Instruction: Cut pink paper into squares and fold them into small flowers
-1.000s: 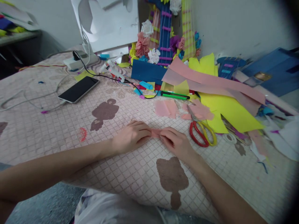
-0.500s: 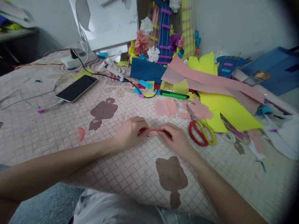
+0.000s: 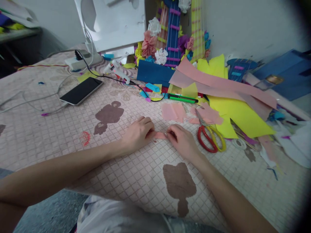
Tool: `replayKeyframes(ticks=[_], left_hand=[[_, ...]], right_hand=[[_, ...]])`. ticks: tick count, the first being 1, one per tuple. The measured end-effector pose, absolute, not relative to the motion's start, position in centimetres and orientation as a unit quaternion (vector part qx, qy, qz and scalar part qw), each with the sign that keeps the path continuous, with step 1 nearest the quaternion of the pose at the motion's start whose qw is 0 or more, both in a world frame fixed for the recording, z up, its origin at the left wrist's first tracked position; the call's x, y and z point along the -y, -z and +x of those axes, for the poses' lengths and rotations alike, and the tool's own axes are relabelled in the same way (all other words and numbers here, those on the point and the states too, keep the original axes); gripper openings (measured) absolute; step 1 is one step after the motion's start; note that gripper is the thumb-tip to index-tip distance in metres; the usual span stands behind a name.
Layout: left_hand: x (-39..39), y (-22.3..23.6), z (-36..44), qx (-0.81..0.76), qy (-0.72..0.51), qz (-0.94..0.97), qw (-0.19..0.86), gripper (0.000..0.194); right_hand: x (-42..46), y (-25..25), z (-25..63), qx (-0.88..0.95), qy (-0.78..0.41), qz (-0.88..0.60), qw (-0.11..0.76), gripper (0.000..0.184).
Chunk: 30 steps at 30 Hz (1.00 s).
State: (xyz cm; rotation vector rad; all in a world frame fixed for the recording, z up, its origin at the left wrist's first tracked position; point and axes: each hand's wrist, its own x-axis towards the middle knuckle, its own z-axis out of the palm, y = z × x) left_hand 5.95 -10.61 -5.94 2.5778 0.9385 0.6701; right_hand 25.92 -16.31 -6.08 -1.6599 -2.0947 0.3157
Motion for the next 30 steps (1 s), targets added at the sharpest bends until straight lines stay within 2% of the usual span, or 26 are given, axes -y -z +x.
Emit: replayKeyframes(ticks=[8, 15, 19, 24, 27, 30], left_hand=[[10.4, 6.2, 5.9, -0.334, -0.238, 0.898, 0.161, 0.009], [10.1, 6.5, 5.5, -0.32, -0.262, 0.888, 0.2, 0.006], [9.8, 6.1, 5.2, -0.313, -0.295, 0.867, 0.253, 0.015], [9.8, 4.7, 6.2, -0.296, -0.264, 0.862, 0.316, 0.041], [9.9, 4.0, 7.3, -0.305, -0.217, 0.845, 0.382, 0.028], [10.0, 3.7, 7.9, -0.32, -0.212, 0.812, 0.439, 0.022]], right_hand=[[16.3, 6.1, 25.8, 0.747, -0.111, -0.621, 0.208, 0.005], [16.2, 5.7, 25.6, 0.753, -0.104, -0.621, 0.189, 0.01], [16.5, 5.2, 25.8, 0.771, -0.086, -0.591, 0.22, 0.009], [16.9, 4.7, 25.9, 0.808, -0.034, -0.525, 0.265, 0.01], [17.1, 4.6, 26.0, 0.809, -0.019, -0.513, 0.287, 0.011], [17.3, 4.4, 26.0, 0.785, -0.06, -0.528, 0.318, 0.009]])
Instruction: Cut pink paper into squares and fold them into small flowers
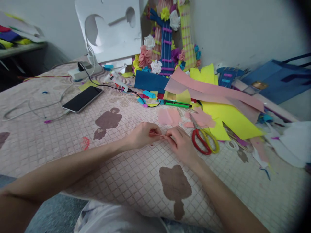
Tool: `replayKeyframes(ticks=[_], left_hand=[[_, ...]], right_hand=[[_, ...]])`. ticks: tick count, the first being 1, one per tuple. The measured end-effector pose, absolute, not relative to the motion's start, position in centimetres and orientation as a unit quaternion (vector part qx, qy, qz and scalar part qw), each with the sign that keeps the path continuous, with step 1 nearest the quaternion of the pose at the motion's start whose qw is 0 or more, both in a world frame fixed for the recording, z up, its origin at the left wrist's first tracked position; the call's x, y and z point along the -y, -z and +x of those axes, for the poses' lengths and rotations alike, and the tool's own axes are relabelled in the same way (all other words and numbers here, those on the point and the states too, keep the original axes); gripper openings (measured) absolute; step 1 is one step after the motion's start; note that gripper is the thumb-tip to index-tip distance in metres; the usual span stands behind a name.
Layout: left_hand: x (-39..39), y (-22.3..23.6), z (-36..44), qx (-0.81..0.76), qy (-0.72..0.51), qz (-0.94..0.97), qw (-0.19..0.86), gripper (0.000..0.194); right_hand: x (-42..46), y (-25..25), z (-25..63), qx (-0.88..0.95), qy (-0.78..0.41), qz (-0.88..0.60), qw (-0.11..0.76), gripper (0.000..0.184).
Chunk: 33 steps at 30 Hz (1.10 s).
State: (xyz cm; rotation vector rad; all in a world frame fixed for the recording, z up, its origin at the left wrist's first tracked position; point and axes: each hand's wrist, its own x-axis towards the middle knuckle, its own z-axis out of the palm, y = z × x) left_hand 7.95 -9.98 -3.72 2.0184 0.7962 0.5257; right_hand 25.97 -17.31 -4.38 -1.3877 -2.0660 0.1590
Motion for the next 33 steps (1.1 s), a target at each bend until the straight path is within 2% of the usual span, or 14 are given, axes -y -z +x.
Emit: replayKeyframes(ticks=[2, 5, 7, 9, 15, 21, 26, 29, 33], left_hand=[[10.1, 3.7, 8.1, -0.323, -0.219, 0.795, 0.465, 0.019], [10.4, 3.6, 8.0, -0.32, -0.23, 0.781, 0.485, 0.016], [10.5, 3.6, 7.9, -0.325, -0.236, 0.779, 0.482, 0.015], [10.6, 3.6, 7.9, -0.335, -0.24, 0.777, 0.476, 0.013], [10.5, 3.6, 7.8, -0.359, -0.253, 0.751, 0.494, 0.016], [10.2, 3.2, 7.6, -0.374, -0.263, 0.735, 0.5, 0.017], [9.9, 3.4, 7.4, -0.384, -0.247, 0.696, 0.555, 0.018], [9.9, 3.5, 7.5, -0.382, -0.241, 0.685, 0.571, 0.02], [9.8, 3.5, 7.3, -0.389, -0.25, 0.696, 0.55, 0.017]], right_hand=[[17.5, 4.1, 25.9, 0.746, -0.138, -0.553, 0.344, 0.006], [17.6, 3.9, 25.5, 0.69, -0.254, -0.57, 0.366, 0.021], [17.6, 3.8, 25.3, 0.677, -0.288, -0.567, 0.37, 0.014], [17.5, 3.9, 25.2, 0.667, -0.301, -0.566, 0.379, 0.009], [17.4, 4.2, 25.0, 0.646, -0.311, -0.565, 0.409, 0.009], [17.4, 4.5, 26.1, 0.612, -0.329, -0.582, 0.422, 0.02], [17.3, 4.5, 27.1, 0.56, -0.376, -0.581, 0.455, 0.029], [17.3, 4.4, 26.9, 0.573, -0.427, -0.551, 0.432, 0.029], [17.3, 4.3, 26.9, 0.594, -0.411, -0.57, 0.391, 0.025]])
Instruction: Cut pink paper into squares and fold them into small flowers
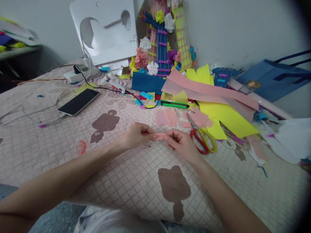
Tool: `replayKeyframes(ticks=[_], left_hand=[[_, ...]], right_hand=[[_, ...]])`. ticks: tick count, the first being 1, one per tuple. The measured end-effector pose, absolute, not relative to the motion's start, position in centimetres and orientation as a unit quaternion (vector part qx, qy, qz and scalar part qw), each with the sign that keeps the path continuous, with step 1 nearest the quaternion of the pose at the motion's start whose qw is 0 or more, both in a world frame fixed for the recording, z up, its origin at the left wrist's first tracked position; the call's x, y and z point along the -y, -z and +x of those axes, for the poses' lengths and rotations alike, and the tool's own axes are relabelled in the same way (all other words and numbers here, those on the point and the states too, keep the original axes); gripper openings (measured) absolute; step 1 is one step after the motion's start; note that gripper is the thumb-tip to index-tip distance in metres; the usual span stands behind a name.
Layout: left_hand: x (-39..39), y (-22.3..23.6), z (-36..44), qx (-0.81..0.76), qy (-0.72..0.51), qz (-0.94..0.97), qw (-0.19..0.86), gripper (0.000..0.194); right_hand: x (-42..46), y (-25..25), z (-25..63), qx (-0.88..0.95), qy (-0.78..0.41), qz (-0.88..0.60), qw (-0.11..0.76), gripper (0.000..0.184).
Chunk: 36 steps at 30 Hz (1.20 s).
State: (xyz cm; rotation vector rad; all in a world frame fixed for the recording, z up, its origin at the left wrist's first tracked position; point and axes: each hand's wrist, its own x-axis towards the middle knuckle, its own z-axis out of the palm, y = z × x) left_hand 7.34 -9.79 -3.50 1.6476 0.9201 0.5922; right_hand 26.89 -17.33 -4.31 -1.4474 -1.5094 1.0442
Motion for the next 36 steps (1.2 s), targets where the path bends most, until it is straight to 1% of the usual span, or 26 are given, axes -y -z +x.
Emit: replayKeyframes(ticks=[3, 6, 9, 11, 15, 19, 21, 23, 25, 26, 27, 32, 34, 36], left_hand=[[9.9, 3.4, 7.3, -0.39, -0.265, 0.714, 0.518, 0.015], [10.5, 3.3, 7.4, -0.377, -0.259, 0.734, 0.501, 0.018], [11.2, 3.4, 7.6, -0.363, -0.25, 0.751, 0.492, 0.018], [11.3, 3.6, 7.6, -0.359, -0.246, 0.76, 0.482, 0.017], [10.0, 4.1, 7.0, -0.354, -0.252, 0.749, 0.499, 0.016], [7.9, 4.2, 5.9, -0.365, -0.269, 0.724, 0.519, 0.01], [7.3, 4.1, 5.6, -0.373, -0.28, 0.715, 0.521, 0.015], [7.4, 4.0, 5.8, -0.37, -0.284, 0.705, 0.535, 0.026], [8.1, 4.0, 6.4, -0.356, -0.265, 0.7, 0.559, 0.037], [8.6, 4.0, 6.8, -0.35, -0.251, 0.699, 0.571, 0.039], [9.1, 4.1, 7.3, -0.347, -0.235, 0.7, 0.578, 0.039], [9.8, 4.8, 8.1, -0.361, -0.211, 0.641, 0.644, 0.02], [9.0, 5.2, 7.4, -0.366, -0.222, 0.615, 0.662, 0.019], [8.0, 5.4, 6.6, -0.379, -0.245, 0.618, 0.644, 0.02]], right_hand=[[17.5, 4.1, 27.2, 0.614, -0.341, -0.599, 0.385, 0.022], [17.7, 3.7, 26.7, 0.644, -0.283, -0.596, 0.386, 0.022], [17.8, 3.6, 25.8, 0.663, -0.31, -0.573, 0.368, 0.015], [17.8, 3.7, 25.6, 0.663, -0.32, -0.57, 0.365, 0.016], [17.6, 4.2, 26.5, 0.645, -0.29, -0.593, 0.384, 0.014], [17.6, 4.6, 27.6, 0.628, -0.291, -0.599, 0.402, 0.01], [17.7, 4.6, 27.8, 0.619, -0.297, -0.601, 0.41, 0.011], [17.7, 4.6, 27.8, 0.611, -0.301, -0.601, 0.417, 0.013], [17.8, 4.6, 27.6, 0.609, -0.307, -0.598, 0.42, 0.015], [17.9, 4.6, 27.5, 0.61, -0.311, -0.596, 0.42, 0.015], [17.9, 4.6, 27.3, 0.613, -0.314, -0.592, 0.417, 0.015], [18.0, 4.9, 27.2, 0.62, -0.303, -0.594, 0.415, 0.012], [17.9, 4.9, 27.5, 0.614, -0.297, -0.602, 0.416, 0.013], [17.9, 4.8, 27.9, 0.609, -0.292, -0.609, 0.417, 0.014]])
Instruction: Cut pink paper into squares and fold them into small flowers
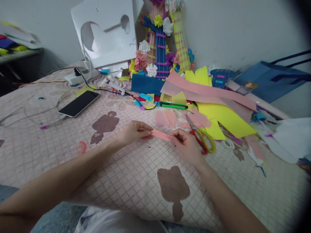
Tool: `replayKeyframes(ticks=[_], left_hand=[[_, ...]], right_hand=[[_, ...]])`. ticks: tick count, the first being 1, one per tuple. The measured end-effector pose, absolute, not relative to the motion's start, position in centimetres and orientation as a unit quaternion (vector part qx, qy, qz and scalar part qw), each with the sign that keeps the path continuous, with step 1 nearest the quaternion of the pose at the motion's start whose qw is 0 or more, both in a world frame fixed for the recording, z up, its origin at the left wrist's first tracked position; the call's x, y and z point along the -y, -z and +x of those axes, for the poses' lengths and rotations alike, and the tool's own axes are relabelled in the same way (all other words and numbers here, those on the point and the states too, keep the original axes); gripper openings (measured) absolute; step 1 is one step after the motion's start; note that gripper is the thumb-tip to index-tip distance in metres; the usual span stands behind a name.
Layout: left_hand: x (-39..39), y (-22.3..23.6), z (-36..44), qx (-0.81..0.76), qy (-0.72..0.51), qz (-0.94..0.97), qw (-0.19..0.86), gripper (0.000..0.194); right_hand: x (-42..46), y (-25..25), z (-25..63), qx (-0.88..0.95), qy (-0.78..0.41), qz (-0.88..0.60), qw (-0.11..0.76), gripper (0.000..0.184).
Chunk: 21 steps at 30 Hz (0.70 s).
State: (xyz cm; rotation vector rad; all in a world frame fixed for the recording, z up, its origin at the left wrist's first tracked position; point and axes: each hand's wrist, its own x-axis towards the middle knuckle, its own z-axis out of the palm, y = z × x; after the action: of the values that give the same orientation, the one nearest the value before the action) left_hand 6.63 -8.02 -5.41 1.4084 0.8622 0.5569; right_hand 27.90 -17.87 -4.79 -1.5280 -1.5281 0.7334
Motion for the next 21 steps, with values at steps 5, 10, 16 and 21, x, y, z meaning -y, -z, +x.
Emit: replayKeyframes(ticks=[5, 10, 16, 21], left_hand=[[7.4, 4.1, 6.4, -0.365, -0.298, 0.723, 0.506, 0.028], [8.3, 2.7, 8.9, -0.267, -0.208, 0.845, 0.415, 0.021], [6.9, 3.4, 9.6, -0.268, -0.183, 0.806, 0.495, 0.017], [5.2, 2.3, 10.5, -0.307, -0.194, 0.765, 0.532, 0.012]], right_hand=[[18.0, 4.3, 28.5, 0.616, -0.284, -0.607, 0.415, 0.013], [18.2, 4.2, 28.7, 0.637, -0.276, -0.595, 0.404, 0.012], [17.8, 4.5, 29.4, 0.657, -0.228, -0.593, 0.405, 0.008], [17.7, 3.3, 33.0, 0.678, -0.085, -0.65, 0.331, 0.01]])
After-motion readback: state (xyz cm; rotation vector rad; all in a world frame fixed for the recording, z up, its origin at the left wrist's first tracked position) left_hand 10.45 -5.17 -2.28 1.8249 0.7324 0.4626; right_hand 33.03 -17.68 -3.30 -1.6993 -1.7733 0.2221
